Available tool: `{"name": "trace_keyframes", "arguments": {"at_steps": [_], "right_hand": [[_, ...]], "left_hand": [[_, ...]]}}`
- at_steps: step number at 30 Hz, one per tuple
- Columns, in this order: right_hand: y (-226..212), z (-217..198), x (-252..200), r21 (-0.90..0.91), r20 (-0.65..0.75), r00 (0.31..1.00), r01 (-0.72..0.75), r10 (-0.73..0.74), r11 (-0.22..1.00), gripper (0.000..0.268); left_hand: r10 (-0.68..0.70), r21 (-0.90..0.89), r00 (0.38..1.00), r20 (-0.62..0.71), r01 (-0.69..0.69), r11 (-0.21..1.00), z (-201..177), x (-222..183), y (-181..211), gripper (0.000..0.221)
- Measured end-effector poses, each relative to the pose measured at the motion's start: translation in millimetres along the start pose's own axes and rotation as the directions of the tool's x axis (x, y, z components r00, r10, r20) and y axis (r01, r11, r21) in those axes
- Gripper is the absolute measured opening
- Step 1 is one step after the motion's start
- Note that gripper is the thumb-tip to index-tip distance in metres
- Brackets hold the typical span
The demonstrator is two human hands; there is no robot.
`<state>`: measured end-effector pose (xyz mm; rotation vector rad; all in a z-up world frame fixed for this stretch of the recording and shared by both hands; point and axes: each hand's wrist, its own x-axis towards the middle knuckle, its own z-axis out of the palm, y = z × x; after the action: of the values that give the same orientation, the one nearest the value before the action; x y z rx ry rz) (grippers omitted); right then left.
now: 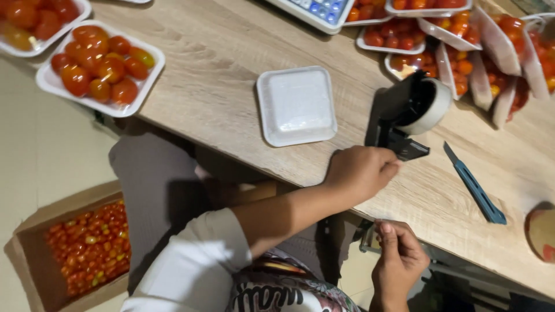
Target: Wrapping small plastic trays of cherry tomatoes with clear plastic film for packaging
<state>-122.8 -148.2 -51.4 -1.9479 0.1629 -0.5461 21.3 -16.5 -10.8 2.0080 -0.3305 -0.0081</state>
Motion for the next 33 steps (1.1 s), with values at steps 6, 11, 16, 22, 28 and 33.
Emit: {"name": "trace_keyframes", "arguments": {"at_steps": [6,11,16,22,28,33], "right_hand": [[-7.7,9.0,3.0,0.046,-0.034,0.999,-0.019,0.021,0.999,0.020],[-48.5,33.8,31.0,-0.119,0.156,0.977,0.164,-0.145,0.979,0.014],[-88.6,95.8,65.7,-0.067,0.234,0.886,0.425,-0.399,0.903,0.015],[-99.3,141.1,66.1,-0.032,0.291,0.895,0.363,-0.338,0.931,0.026],[-94.7,160.7,59.8,-0.036,0.325,0.915,0.265,-0.239,0.964,0.027],[-91.9,163.6,58.9,-0.044,0.345,0.916,0.235,-0.206,0.971,0.024]], "left_hand": [[0.468,-0.075,0.773,-0.429,-0.546,0.834,-9.6,-20.2,-11.0,0.025],[0.732,0.412,0.486,-0.477,-0.612,0.675,-62.4,-35.4,-47.1,0.026],[0.681,0.338,0.459,-0.570,-0.625,0.704,-137.8,-54.5,-43.5,0.014],[0.316,0.127,0.600,-0.735,-0.335,0.934,-176.2,-21.1,-72.1,0.009],[-0.033,-0.219,0.813,-0.581,-0.117,0.969,-186.8,-5.4,-82.6,0.015],[-0.004,-0.116,0.816,-0.577,-0.076,0.990,-187.8,-5.5,-83.1,0.016]]}}
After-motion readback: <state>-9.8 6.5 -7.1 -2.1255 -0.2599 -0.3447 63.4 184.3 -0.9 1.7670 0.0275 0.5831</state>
